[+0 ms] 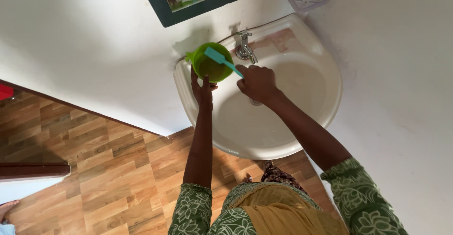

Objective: The person scrubs the interior of a white bathroom sink using a teal brush. They repeatedly pour water from a green plastic cup onto the brush and sink surface to aid in cleaning. The person focuses on scrubbing the basin and the area around the drain.

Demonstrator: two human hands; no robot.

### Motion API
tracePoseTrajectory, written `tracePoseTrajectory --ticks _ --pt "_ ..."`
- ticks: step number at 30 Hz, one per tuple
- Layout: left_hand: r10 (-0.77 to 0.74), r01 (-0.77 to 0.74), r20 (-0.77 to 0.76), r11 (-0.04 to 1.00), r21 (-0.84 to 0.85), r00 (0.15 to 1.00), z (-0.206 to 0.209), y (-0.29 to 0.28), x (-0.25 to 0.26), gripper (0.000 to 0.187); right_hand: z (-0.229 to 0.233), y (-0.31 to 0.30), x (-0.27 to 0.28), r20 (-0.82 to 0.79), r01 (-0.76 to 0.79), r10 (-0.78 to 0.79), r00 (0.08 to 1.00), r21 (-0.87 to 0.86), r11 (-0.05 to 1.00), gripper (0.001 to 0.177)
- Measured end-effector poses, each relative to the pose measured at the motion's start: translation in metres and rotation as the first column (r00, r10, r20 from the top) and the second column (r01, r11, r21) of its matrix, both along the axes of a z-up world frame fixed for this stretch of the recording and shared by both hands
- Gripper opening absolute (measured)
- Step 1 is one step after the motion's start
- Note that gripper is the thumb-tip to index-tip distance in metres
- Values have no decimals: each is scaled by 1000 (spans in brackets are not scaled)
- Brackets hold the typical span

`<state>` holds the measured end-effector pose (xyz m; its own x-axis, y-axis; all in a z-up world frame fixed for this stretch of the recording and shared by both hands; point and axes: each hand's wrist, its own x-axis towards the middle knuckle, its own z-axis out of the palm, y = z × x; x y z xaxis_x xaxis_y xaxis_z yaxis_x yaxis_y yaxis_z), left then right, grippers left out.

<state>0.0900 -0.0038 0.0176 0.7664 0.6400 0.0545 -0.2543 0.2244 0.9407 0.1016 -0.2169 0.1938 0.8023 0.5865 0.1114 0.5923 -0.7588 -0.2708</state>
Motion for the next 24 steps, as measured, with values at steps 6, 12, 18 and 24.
tracePoseTrajectory --ticks 6,12,18,24 --pt "-67 67 28 998 -6 997 5 0 -5 71 -44 34 41 -22 -55 54 998 -46 997 24" --pt "-49 50 10 999 -18 999 4 10 -4 72 -40 41 43 -26 -54 51 998 -120 991 19" --pt "-46 43 -25 992 -118 999 -9 27 7 76 -4 -6 53 6 -55 55 998 112 992 28" --pt "-81 78 -241 997 -20 967 -7 43 13 85 67 -80 43 -48 -6 16 999 192 981 26"
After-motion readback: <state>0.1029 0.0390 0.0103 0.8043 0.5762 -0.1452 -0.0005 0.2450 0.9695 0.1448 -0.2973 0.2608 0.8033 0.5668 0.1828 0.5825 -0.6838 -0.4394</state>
